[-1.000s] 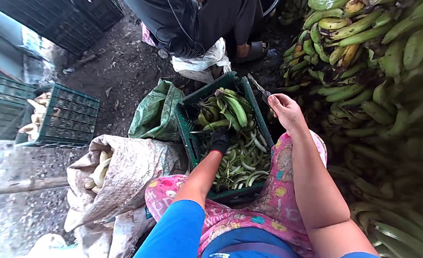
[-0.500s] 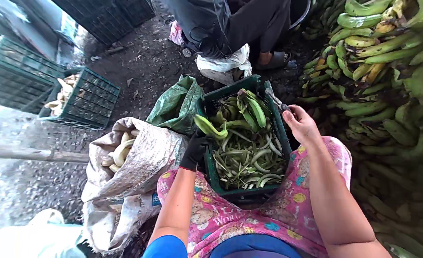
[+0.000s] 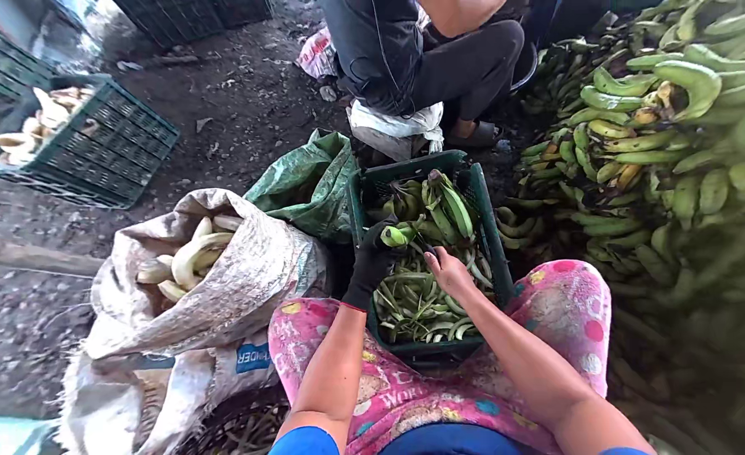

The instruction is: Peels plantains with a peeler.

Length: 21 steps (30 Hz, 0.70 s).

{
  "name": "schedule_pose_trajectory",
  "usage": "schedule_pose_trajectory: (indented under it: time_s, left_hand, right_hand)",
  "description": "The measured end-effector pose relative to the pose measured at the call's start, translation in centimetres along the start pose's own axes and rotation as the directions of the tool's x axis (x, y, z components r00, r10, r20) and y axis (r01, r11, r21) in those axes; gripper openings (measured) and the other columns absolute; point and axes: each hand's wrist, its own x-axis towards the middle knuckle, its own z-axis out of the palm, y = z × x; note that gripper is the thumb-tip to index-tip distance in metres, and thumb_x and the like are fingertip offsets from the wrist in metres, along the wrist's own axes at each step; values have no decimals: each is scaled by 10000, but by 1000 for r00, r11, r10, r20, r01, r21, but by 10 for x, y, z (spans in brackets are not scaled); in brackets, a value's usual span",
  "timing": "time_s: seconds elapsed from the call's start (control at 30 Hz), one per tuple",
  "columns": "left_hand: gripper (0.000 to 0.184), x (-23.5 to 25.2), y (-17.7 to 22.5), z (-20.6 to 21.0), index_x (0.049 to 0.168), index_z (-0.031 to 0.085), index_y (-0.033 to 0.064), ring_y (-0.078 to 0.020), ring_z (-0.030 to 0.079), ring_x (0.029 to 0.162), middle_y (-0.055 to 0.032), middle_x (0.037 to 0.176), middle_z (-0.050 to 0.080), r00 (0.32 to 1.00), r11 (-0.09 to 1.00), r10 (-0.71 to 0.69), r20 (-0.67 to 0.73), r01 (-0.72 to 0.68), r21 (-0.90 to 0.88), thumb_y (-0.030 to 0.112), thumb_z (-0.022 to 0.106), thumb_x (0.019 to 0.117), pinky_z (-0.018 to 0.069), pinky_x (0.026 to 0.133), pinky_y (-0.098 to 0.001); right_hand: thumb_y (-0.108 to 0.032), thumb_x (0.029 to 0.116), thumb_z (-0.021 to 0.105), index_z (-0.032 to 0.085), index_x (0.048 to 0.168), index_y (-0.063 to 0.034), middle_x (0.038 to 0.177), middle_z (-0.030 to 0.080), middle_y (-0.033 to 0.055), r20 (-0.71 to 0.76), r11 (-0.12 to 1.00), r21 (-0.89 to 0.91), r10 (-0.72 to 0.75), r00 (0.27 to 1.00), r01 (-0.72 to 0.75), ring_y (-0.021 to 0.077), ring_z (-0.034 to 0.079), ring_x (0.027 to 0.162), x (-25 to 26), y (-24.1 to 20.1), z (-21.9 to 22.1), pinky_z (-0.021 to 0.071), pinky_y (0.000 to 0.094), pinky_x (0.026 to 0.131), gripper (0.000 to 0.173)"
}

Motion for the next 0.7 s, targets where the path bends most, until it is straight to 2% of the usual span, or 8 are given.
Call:
schedule_pose_trajectory:
  time_s: [0.07, 0.13, 0.23, 0.3, 0.4, 0.47, 0.57, 0.7]
  left_hand:
    - [571, 3, -1, -2, 1440, 508, 135, -98, 621, 866, -65, 1179, 657, 997, 997, -73, -19, 73, -35, 62, 725, 917, 545, 747, -305]
    - [533, 4, -7, -7, 1418, 510, 185, -53, 594, 760, -18, 1063, 665, 995, 993, -93, -37, 89, -83, 95, 710, 932, 520, 643, -240]
    - [518, 0, -9, -10, 1401, 505, 195, -7, 577, 713, 16, 1037, 667, 995, 988, -82, -57, 73, -138, 84, 695, 932, 498, 602, -188]
    - [461, -5, -8, -12, 1340, 541, 198, 2, 568, 707, 41, 994, 656, 998, 974, -19, -63, 4, -227, 101, 718, 926, 497, 602, -178]
    - [450, -11, 4, -19, 1271, 612, 257, 8, 636, 803, 101, 1001, 694, 995, 909, 83, -47, -95, -407, 311, 803, 867, 562, 693, -192]
    - [372, -8, 6, -26, 1176, 597, 247, -13, 587, 622, 83, 818, 661, 994, 880, 11, -104, -59, -472, 345, 781, 868, 515, 530, -196]
    - [404, -4, 5, -22, 1425, 423, 140, -70, 613, 833, -5, 1046, 619, 969, 881, -147, -197, 38, -472, 346, 391, 1079, 556, 713, -285]
    - [479, 14, -10, -13, 1292, 542, 112, -93, 634, 839, -33, 990, 644, 940, 862, -280, -196, 156, -482, 438, 240, 1113, 564, 743, -309]
  right_hand:
    - [-366, 1126, 355, 572, 1352, 22, 942, 689, 208, -107, 981, 128, -134, 985, 147, 314, 689, 851, -7, -6, 1, 563, 487, 839, 499]
    - [-423, 1098, 351, 586, 1246, 61, 723, 612, 39, -362, 817, 280, -396, 844, 503, 99, 596, 599, -15, -11, 10, 559, 305, 607, 558]
    - [-572, 1082, 344, 552, 1239, 39, 722, 590, -32, -492, 705, 311, -454, 743, 637, 28, 566, 580, -15, -15, 23, 549, 243, 561, 664]
    - [-437, 1113, 328, 567, 1303, 29, 820, 650, 155, -176, 954, 184, -204, 963, 236, 252, 645, 695, -6, 3, 32, 572, 444, 688, 556]
    - [-523, 1106, 317, 577, 1379, -24, 1181, 665, 267, 285, 979, -101, 197, 938, -175, 403, 670, 1056, 13, 26, 46, 504, 601, 946, 626]
    - [-503, 1107, 351, 567, 1390, -28, 1165, 667, 259, 279, 986, -62, 166, 946, -154, 388, 671, 1032, 12, 15, 42, 513, 580, 934, 594]
    - [-414, 1112, 414, 539, 1444, -43, 1215, 673, 252, 131, 995, 46, 84, 988, -91, 384, 665, 1103, 15, 12, 24, 501, 567, 996, 513]
    - [-379, 1108, 431, 568, 1422, -42, 1292, 660, 232, -46, 980, 160, -111, 993, 117, 352, 631, 1213, 11, 12, 8, 462, 565, 1067, 480]
